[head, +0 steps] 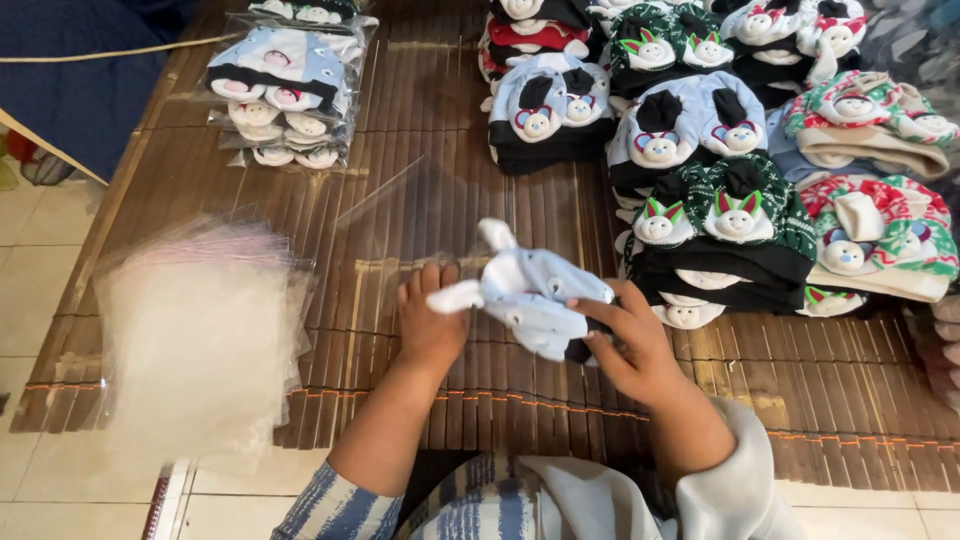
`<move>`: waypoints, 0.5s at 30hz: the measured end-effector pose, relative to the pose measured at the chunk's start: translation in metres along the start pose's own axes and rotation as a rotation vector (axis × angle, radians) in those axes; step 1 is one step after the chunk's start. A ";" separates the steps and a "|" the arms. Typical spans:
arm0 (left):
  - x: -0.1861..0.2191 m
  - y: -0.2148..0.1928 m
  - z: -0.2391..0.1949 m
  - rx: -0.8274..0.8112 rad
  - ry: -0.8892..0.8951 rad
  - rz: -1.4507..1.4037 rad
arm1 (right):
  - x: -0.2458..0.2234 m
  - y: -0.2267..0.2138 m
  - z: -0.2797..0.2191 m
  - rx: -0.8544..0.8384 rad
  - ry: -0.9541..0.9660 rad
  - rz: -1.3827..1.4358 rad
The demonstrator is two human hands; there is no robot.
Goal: Packaging baby hats and booties into clear plastic bags
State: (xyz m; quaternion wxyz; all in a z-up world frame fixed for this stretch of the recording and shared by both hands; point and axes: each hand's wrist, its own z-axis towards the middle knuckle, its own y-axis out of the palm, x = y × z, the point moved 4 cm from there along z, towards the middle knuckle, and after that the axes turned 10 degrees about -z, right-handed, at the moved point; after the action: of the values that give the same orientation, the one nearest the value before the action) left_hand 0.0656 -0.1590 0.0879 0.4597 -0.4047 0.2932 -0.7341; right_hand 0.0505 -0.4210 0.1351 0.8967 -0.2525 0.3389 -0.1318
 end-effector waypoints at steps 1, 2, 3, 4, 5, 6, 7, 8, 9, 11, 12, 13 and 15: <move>-0.009 0.012 -0.003 -0.004 -0.003 -0.006 | -0.004 -0.004 0.001 -0.005 0.005 -0.003; -0.016 0.024 -0.006 -0.007 0.048 0.044 | -0.008 -0.006 0.001 -0.072 0.006 0.079; -0.022 0.035 -0.007 -0.006 0.101 0.095 | -0.012 -0.008 0.003 -0.137 0.004 0.161; -0.023 0.038 -0.008 -0.008 0.099 0.090 | -0.008 -0.009 0.001 -0.141 0.007 0.157; -0.023 0.039 -0.008 0.009 0.117 0.077 | -0.004 -0.008 -0.001 -0.180 0.007 0.172; -0.023 0.041 -0.009 0.026 0.135 0.064 | -0.001 -0.007 -0.003 -0.219 0.006 0.187; -0.023 0.041 -0.008 0.026 0.134 0.063 | 0.000 -0.007 -0.004 -0.220 0.005 0.187; -0.025 0.043 -0.007 -0.024 0.086 0.035 | 0.003 -0.007 -0.005 -0.243 0.030 0.206; -0.028 0.045 -0.007 -0.073 0.036 0.008 | 0.005 -0.007 -0.006 -0.268 0.053 0.226; -0.029 0.044 -0.006 -0.087 0.045 0.008 | 0.010 -0.004 -0.009 -0.260 0.075 0.228; -0.029 0.045 -0.005 -0.102 0.058 0.007 | 0.014 -0.004 -0.011 -0.250 0.099 0.228; -0.031 0.051 -0.004 -0.102 0.057 0.005 | 0.016 -0.003 -0.011 -0.251 0.099 0.227; -0.027 0.050 -0.001 0.276 0.235 0.199 | 0.020 -0.003 -0.011 -0.222 0.088 0.178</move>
State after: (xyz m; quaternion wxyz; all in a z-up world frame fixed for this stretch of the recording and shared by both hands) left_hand 0.0932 -0.1545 0.0388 0.5438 -0.2185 0.2802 -0.7603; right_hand 0.0575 -0.4351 0.1191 0.8557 -0.3129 0.4115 -0.0245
